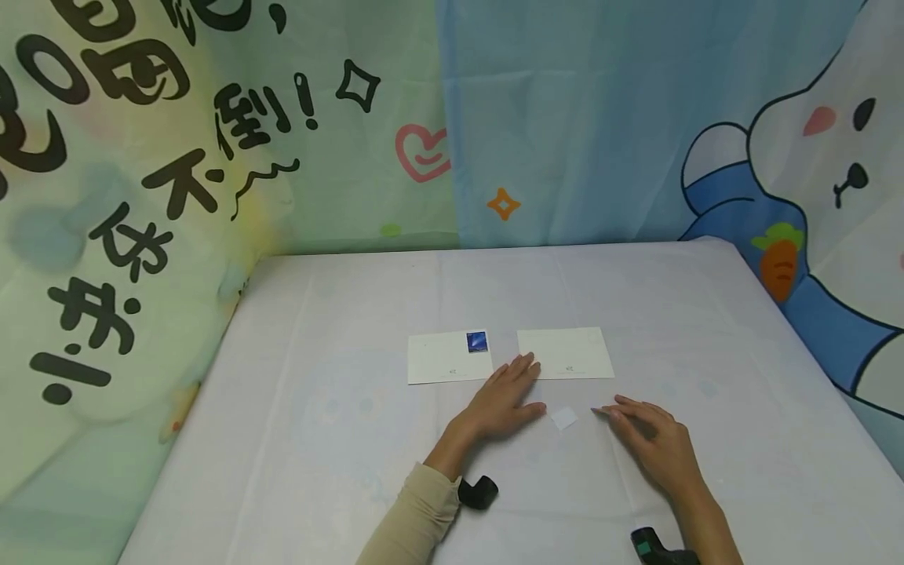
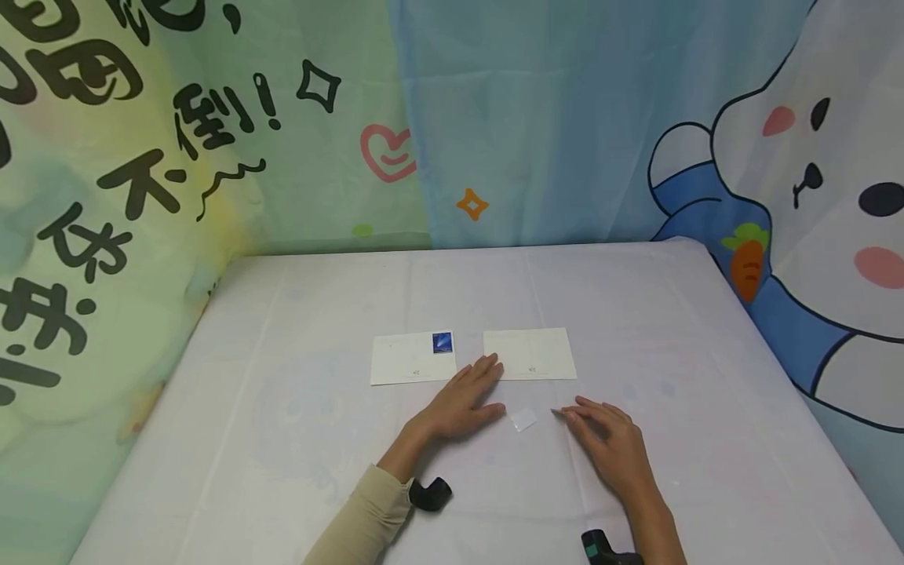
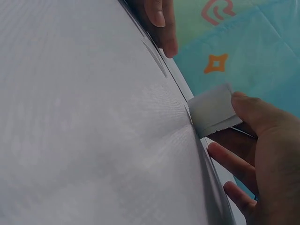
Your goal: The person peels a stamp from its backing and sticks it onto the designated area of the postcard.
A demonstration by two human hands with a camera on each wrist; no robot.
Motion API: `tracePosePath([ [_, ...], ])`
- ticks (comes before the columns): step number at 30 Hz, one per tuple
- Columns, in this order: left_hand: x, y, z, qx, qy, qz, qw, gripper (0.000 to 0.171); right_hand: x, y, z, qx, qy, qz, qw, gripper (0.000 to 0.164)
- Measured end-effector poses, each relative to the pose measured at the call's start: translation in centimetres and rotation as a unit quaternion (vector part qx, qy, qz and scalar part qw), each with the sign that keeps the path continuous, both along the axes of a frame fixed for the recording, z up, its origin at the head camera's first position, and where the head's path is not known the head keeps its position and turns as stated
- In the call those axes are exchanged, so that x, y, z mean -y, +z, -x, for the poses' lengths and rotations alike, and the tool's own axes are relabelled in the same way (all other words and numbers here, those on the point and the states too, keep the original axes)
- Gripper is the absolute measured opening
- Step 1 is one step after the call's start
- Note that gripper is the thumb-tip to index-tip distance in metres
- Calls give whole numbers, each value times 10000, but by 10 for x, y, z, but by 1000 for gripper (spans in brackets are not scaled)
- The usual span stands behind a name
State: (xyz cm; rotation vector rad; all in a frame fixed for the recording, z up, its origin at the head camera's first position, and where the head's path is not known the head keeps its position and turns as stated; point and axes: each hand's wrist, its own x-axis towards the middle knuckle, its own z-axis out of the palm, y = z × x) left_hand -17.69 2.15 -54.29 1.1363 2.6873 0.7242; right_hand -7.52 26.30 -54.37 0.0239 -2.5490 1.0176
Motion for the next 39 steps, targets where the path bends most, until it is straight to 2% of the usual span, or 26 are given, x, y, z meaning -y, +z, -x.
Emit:
tracePosePath([
  [5, 1, 3, 2, 111, 298, -518, 9982, 60, 3, 0, 5, 58, -218, -87, 9997, 22],
  [11, -2, 18, 0, -591, 350, -1028, 9923, 47, 15, 9, 11, 137, -492, 214, 9985, 24],
  [13, -4, 24, -3, -659, 323, -1244, 9895, 41, 23, 16, 15, 37, -474, 353, 9982, 22],
  [16, -4, 33, -8, -323, 309, -1516, 9874, 35, 34, 26, 22, -90, -317, 450, 9984, 21],
  [20, -4, 41, -13, 355, 262, -1836, 9820, 37, 46, 40, 32, -270, -8, 554, 9981, 21],
  [22, -4, 44, -14, 503, 187, -2009, 9781, 37, 50, 47, 36, -371, 87, 551, 9978, 21],
  [29, 1, 62, -18, 487, -33, -2626, 9637, 24, 62, 71, 47, -582, 223, 492, 9968, 19],
  [33, 6, 71, -19, 561, 30, -2940, 9542, 20, 68, 78, 54, -695, 294, 621, 9952, 18],
  [39, 15, 77, -14, 586, 224, -3297, 9420, 19, 79, 88, 65, -963, 475, 836, 9907, 18],
])
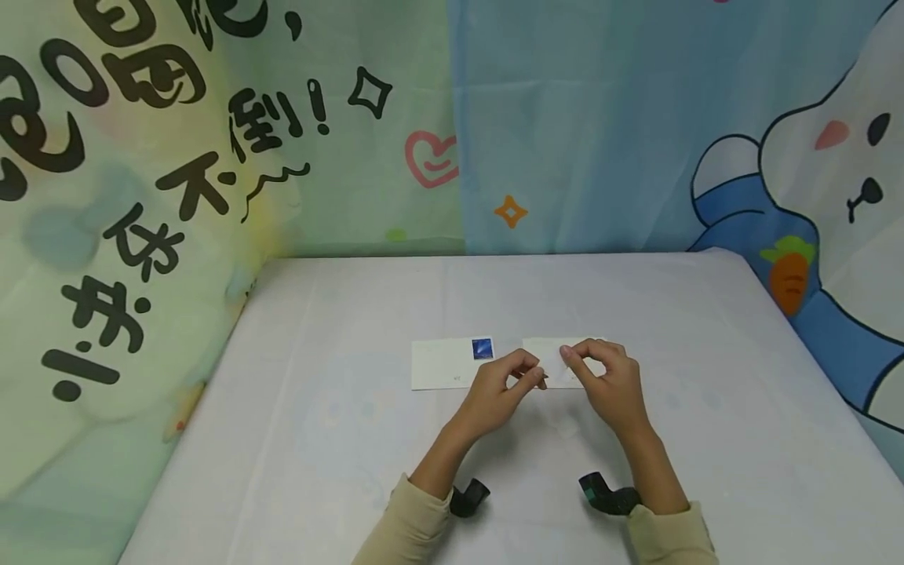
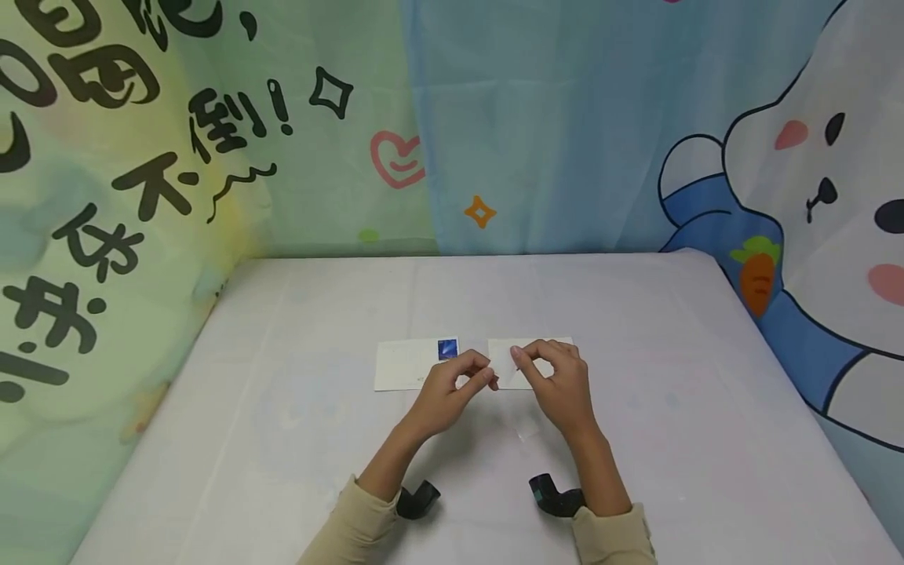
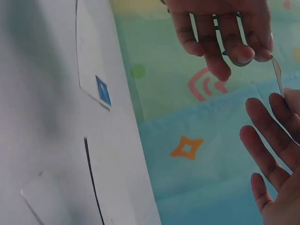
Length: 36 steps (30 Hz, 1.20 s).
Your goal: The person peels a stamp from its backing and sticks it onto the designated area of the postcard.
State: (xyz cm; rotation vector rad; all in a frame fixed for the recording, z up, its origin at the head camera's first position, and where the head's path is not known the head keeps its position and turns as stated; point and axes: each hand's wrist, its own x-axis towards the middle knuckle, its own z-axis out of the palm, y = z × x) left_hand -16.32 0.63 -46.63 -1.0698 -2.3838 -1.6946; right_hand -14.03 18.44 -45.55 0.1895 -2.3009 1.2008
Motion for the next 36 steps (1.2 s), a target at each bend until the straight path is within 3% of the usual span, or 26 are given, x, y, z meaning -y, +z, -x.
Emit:
tracePosePath([
  [12, 7, -6, 7, 365, 91, 98, 9992, 22, 9, -18, 8, -289, -90, 268, 9992, 11],
  [17, 8, -7, 9, 319, 102, 221, 9992, 25, 8, -25, 10, -375, -107, 233, 9990, 11],
  [36, 10, -9, 13, 327, 34, 215, 9992, 20, 9, -27, 7, -834, -172, 83, 9963, 7],
])
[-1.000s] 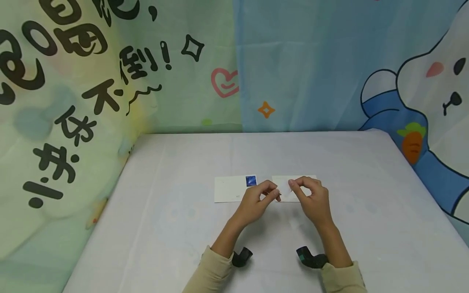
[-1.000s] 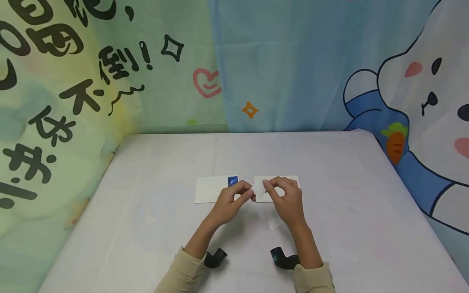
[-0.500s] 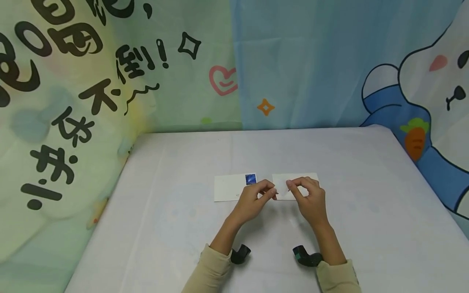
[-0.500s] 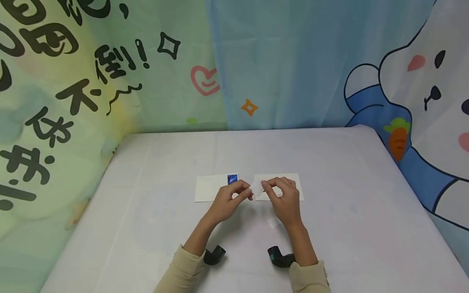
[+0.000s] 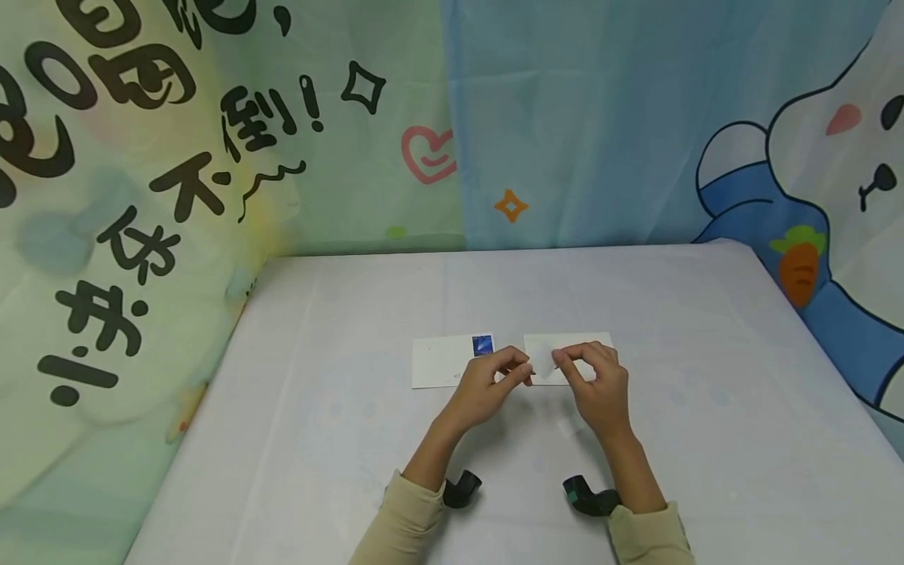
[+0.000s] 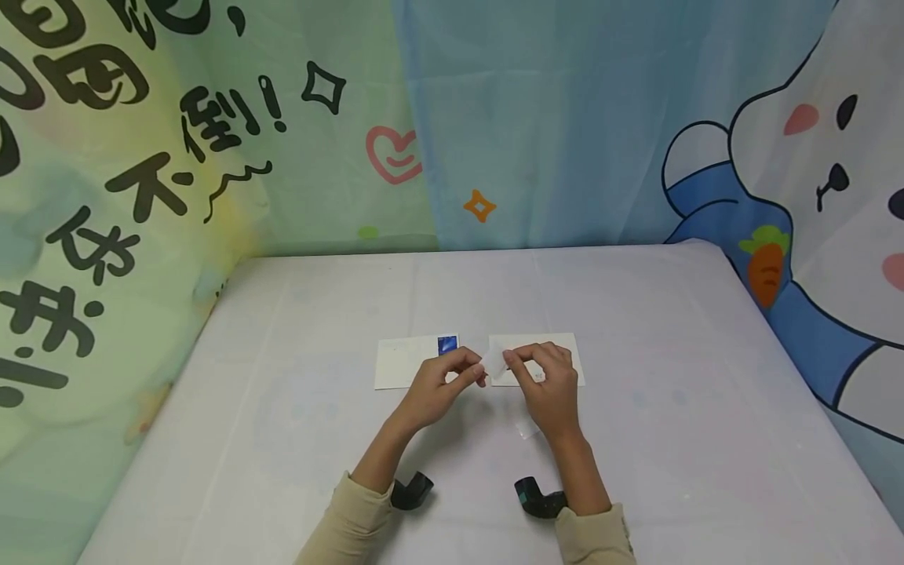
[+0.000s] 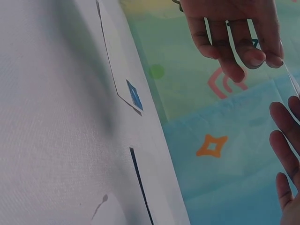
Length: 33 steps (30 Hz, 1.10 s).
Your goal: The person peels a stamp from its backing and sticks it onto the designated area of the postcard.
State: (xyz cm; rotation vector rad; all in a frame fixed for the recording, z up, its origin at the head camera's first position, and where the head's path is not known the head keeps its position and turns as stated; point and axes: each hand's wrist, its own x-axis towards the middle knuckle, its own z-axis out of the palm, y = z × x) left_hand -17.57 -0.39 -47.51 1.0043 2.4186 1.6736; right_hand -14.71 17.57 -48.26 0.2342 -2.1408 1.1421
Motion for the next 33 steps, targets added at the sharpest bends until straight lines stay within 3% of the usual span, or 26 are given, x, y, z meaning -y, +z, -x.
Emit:
tracePosePath([
  [10, 1, 3, -1, 39, -208, -117, 9997, 18, 1, -3, 1, -172, 78, 35, 9998, 8],
  [16, 0, 7, -4, 95, -345, -255, 9990, 17, 4, -4, 0, 59, 59, 135, 9999, 11],
  [22, 0, 12, -6, -34, -345, -203, 9992, 17, 11, -6, -2, 458, 282, 592, 9968, 10],
  [30, 2, 20, -9, -263, -351, -129, 9990, 13, 35, 21, -17, 653, 549, 765, 9934, 11],
  [33, 3, 21, -8, -268, -376, -78, 9989, 12, 39, 23, -18, 679, 649, 812, 9923, 11],
])
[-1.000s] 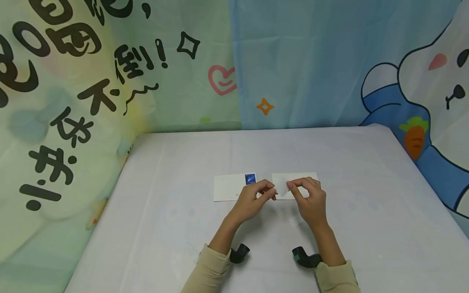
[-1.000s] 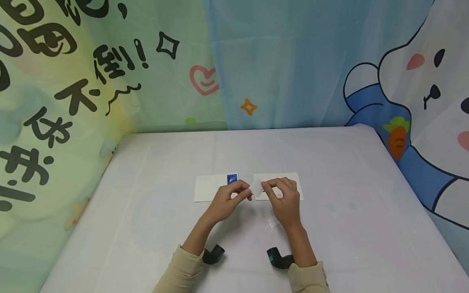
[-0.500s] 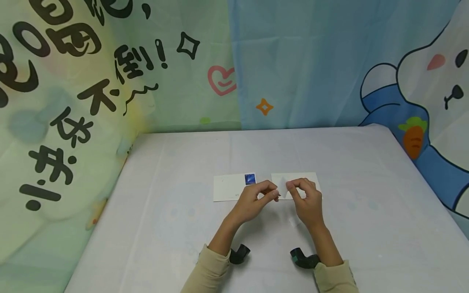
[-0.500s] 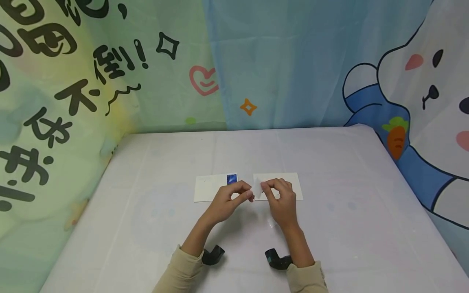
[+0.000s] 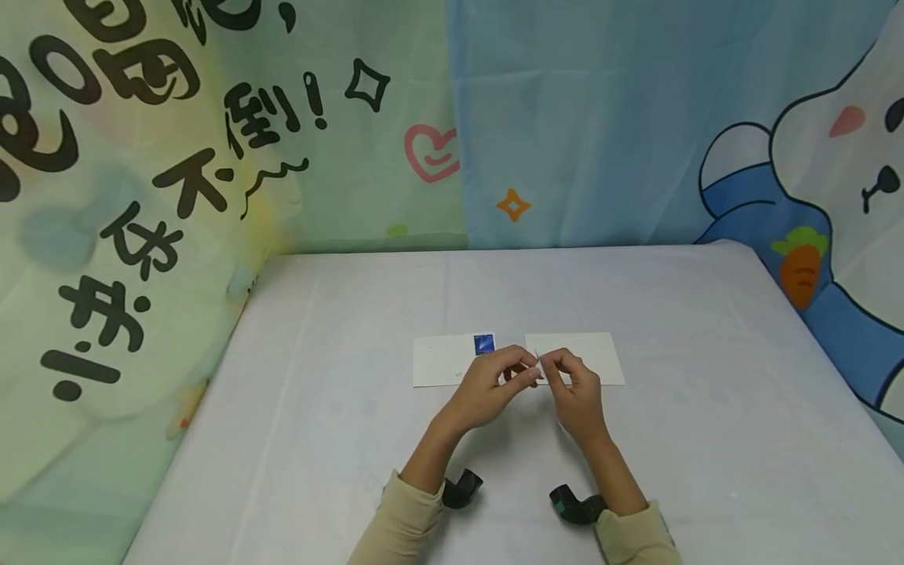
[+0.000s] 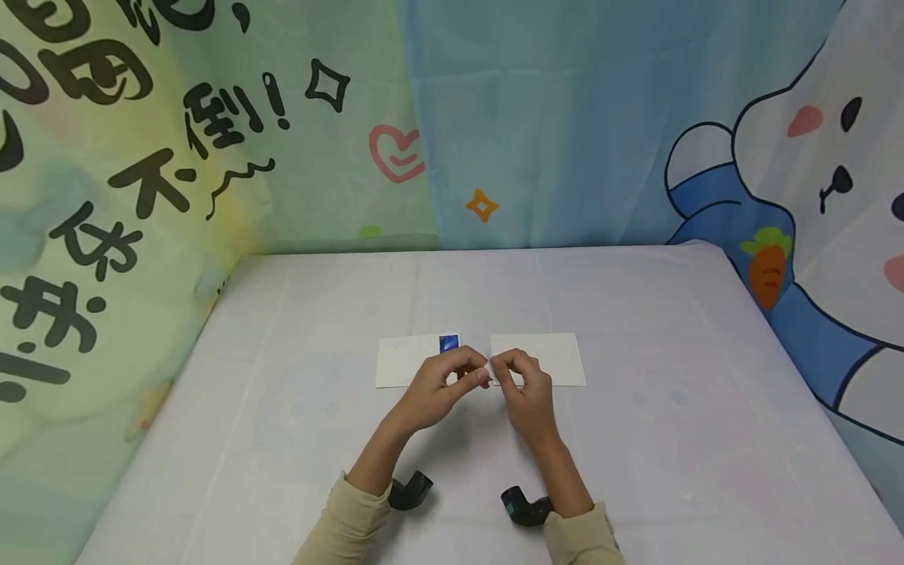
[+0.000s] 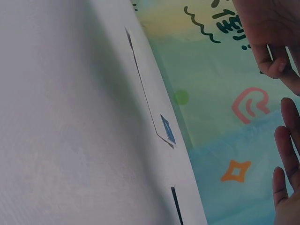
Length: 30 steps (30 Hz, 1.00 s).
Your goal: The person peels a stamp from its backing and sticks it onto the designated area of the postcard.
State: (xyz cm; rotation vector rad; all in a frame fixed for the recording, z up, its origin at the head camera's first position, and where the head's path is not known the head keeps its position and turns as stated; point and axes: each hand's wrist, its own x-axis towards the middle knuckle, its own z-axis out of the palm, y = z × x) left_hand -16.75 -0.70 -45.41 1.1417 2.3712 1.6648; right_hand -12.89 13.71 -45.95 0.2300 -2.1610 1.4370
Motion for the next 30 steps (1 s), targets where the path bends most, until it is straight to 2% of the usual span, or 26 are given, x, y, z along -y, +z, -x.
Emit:
tracePosePath([
  [7, 2, 4, 0, -143, -92, 19, 9999, 12, 3, -5, 2, -67, 245, 295, 9992, 12],
  [30, 4, 3, 1, -152, -98, 87, 9998, 13, 5, -8, 1, 137, 333, 395, 9986, 12],
])
